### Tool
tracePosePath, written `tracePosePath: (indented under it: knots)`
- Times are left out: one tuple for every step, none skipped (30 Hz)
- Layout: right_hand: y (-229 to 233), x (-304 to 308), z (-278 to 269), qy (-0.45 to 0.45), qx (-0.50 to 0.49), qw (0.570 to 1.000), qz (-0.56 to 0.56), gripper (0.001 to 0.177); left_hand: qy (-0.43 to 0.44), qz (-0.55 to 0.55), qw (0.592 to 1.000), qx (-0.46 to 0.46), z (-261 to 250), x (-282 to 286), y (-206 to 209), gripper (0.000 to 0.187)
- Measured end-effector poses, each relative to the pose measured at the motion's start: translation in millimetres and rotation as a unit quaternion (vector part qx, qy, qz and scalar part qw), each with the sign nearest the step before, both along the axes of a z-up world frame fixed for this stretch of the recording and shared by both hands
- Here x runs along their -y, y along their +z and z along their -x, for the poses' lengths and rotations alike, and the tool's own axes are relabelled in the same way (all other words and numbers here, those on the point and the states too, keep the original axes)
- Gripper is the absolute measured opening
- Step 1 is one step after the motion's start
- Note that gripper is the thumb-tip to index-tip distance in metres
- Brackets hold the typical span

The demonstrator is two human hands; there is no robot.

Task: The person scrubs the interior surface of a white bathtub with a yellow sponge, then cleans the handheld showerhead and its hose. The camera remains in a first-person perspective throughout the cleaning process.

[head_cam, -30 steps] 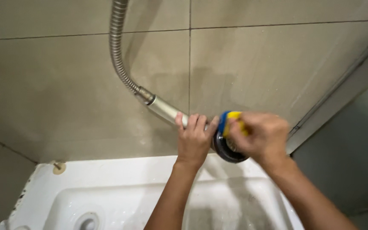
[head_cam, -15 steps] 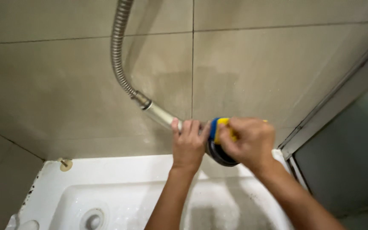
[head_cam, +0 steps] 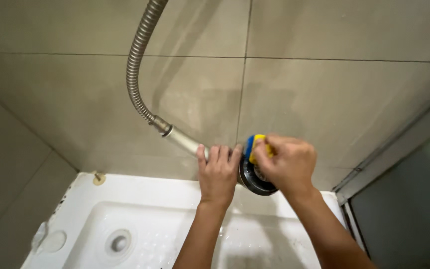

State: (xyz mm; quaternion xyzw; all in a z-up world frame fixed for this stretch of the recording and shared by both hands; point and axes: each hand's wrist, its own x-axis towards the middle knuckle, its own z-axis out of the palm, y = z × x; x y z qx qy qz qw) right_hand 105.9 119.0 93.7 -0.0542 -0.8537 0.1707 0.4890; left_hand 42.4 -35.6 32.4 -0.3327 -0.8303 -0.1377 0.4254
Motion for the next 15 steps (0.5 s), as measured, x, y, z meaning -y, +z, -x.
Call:
tracePosePath:
  knots:
    - [-1.0, 0.2, -2.5, 0.015, -0.022, 1.000, 0.011, 0.021, 0.004, 0.004, 1.000, 0.002, -1.3, 1.0, 1.6, 0.029]
    - [-4.4, 4.3, -7.2, 0.007, -0.010, 1.000, 0.028, 0.024, 0.008, 0.010, 1.000, 0.008, -4.4, 5.4, 1.2, 0.029]
    - [-7.2, 8.8, -11.9, -0.001, 0.003, 0.999, 0.046, 0.028, 0.012, 0.017, 1.000, 0.013, -8.7, 9.8, 0.2, 0.029]
    - [-4.8, 9.7, -9.0, -0.009, 0.009, 0.998, 0.059, 0.033, 0.016, 0.016, 1.000, 0.004, -5.3, 10.6, 3.2, 0.029]
    - [-2.8, 10.9, -6.2, 0.024, -0.009, 0.998, 0.053, 0.032, 0.020, 0.015, 1.000, -0.004, -1.4, 10.7, 6.0, 0.029]
    - [-4.2, 11.7, -7.9, 0.058, -0.021, 0.997, 0.049, 0.030, 0.024, 0.017, 1.000, -0.005, -3.6, 11.4, 4.7, 0.029]
    - [-5.8, 11.9, -8.7, 0.091, -0.032, 0.994, 0.045, 0.029, 0.026, 0.021, 0.999, -0.006, -3.2, 12.6, 3.9, 0.029]
    - [-7.0, 14.2, -10.4, 0.077, -0.009, 0.995, 0.065, 0.031, 0.025, 0.024, 0.999, -0.010, -1.2, 15.7, 4.3, 0.030]
    - [-8.2, 16.2, -12.2, 0.063, 0.015, 0.994, 0.086, 0.033, 0.024, 0.027, 0.999, -0.014, -1.4, 20.1, 4.3, 0.030]
    - [-7.3, 12.6, -11.6, 0.047, 0.035, 0.993, 0.103, 0.035, 0.020, 0.029, 0.999, -0.024, 1.0, 20.4, 5.7, 0.031]
    - [-7.5, 9.6, -10.9, 0.056, 0.018, 0.995, 0.078, 0.033, 0.017, 0.031, 0.999, -0.034, 4.1, 20.6, 7.1, 0.032]
    - [-9.3, 7.8, -10.5, 0.061, 0.006, 0.997, 0.053, 0.030, 0.010, 0.033, 0.999, -0.040, 4.9, 21.7, 6.5, 0.033]
    - [-11.0, 6.0, -9.2, 0.067, -0.006, 0.997, 0.028, 0.028, 0.004, 0.035, 0.999, -0.034, 6.9, 23.6, 5.9, 0.033]
    - [-11.6, 2.9, -8.3, 0.070, -0.010, 0.997, 0.029, 0.027, -0.003, 0.034, 0.999, -0.030, 9.6, 23.4, 5.6, 0.032]
    - [-12.0, 0.7, -7.7, 0.074, -0.014, 0.997, 0.029, 0.026, -0.010, 0.034, 0.999, -0.026, 11.5, 22.3, 4.9, 0.031]
